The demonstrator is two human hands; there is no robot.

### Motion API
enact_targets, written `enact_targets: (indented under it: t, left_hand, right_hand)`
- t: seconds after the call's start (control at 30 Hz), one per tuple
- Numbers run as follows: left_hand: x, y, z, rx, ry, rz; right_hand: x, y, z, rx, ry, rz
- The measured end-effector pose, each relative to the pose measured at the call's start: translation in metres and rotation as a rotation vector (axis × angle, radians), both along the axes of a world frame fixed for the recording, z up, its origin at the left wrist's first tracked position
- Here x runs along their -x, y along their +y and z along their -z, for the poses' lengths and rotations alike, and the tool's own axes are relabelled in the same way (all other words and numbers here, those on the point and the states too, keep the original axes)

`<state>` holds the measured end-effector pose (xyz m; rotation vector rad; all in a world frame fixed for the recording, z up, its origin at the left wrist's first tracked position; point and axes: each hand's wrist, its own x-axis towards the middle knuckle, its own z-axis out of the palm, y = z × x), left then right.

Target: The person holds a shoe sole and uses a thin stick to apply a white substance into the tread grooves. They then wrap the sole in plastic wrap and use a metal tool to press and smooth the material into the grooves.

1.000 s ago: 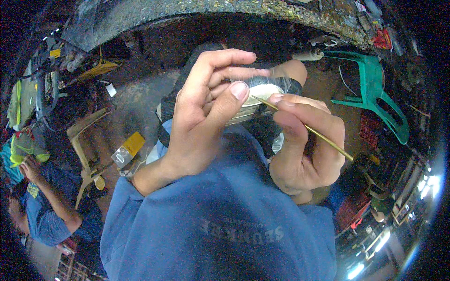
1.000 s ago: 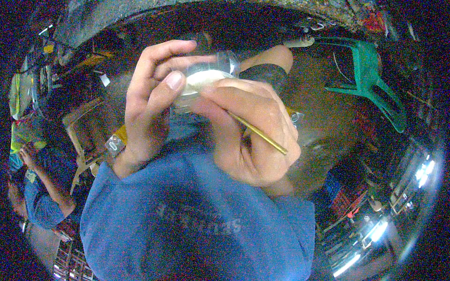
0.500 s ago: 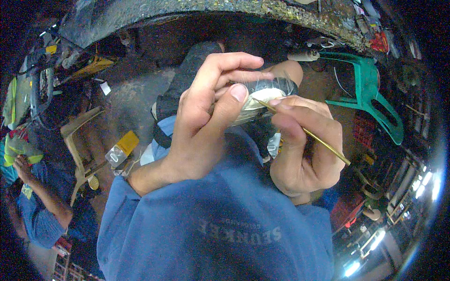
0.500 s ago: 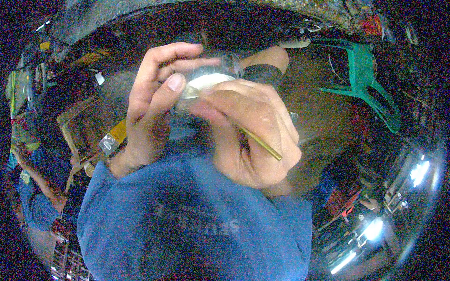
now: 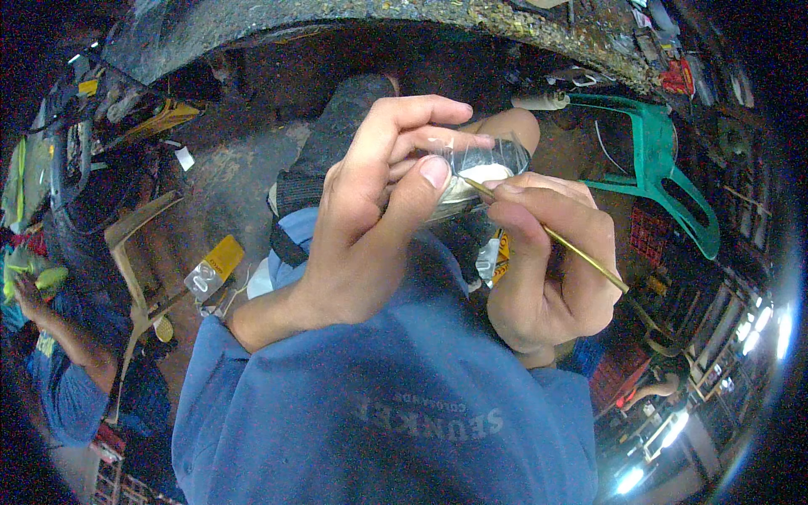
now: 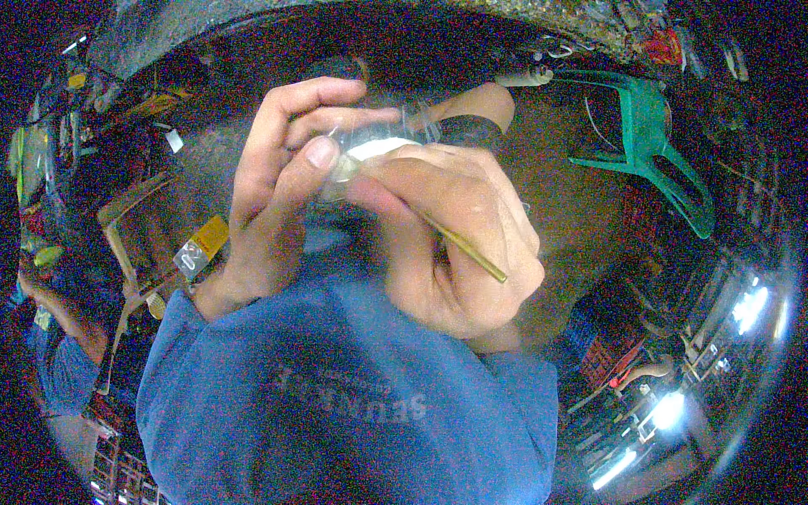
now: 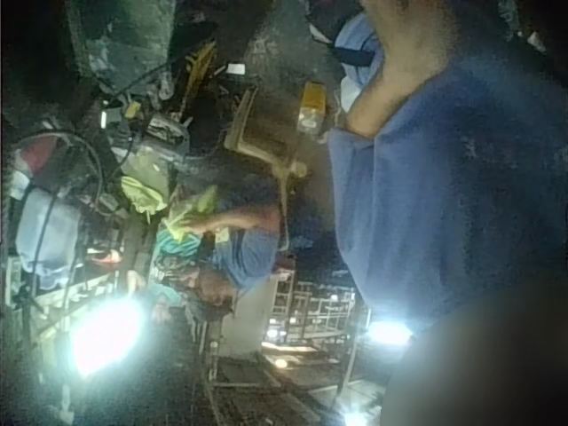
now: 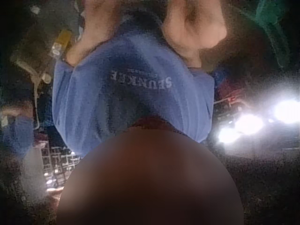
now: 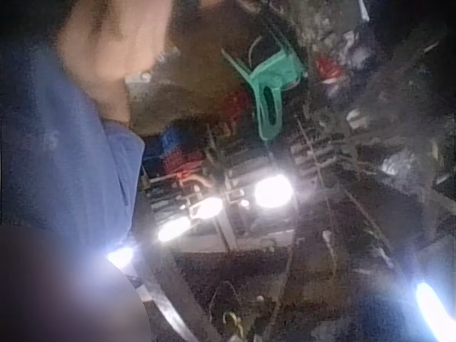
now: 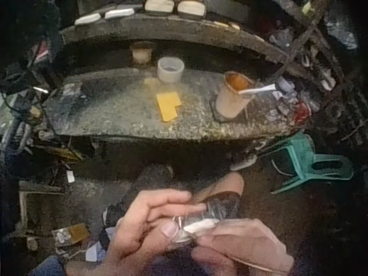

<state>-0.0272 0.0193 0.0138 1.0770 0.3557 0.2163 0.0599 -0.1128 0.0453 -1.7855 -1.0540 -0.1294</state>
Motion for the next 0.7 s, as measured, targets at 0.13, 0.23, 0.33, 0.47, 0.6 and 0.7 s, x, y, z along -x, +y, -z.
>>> enact_targets:
  t: [0.13, 0.23, 0.33, 0.47, 0.6, 0.7]
  left_hand:
    - [-0.006, -0.009, -0.004, 0.016, 0.004, 0.000]
    - [-0.011, -0.016, -0.008, 0.024, -0.002, -0.001]
    - [-0.011, -0.017, -0.010, 0.022, 0.003, -0.004]
    - [-0.010, -0.018, -0.010, 0.014, -0.004, -0.004]
    - [-0.010, -0.019, -0.009, 0.020, 0.004, -0.020]
    - [-0.011, -0.020, -0.009, 0.024, 0.002, -0.032]
  right_hand:
    - [-0.006, -0.006, 0.000, -0.079, 0.043, 0.037]
    - [-0.012, -0.011, 0.000, -0.151, 0.023, 0.018]
    - [-0.014, -0.015, -0.002, -0.088, 0.011, 0.002]
    - [-0.010, -0.018, -0.006, -0.048, 0.018, -0.011]
    - [-0.009, -0.015, -0.001, -0.117, 0.029, 0.024]
    - [-0.008, -0.018, -0.004, -0.064, 0.028, 0.018]
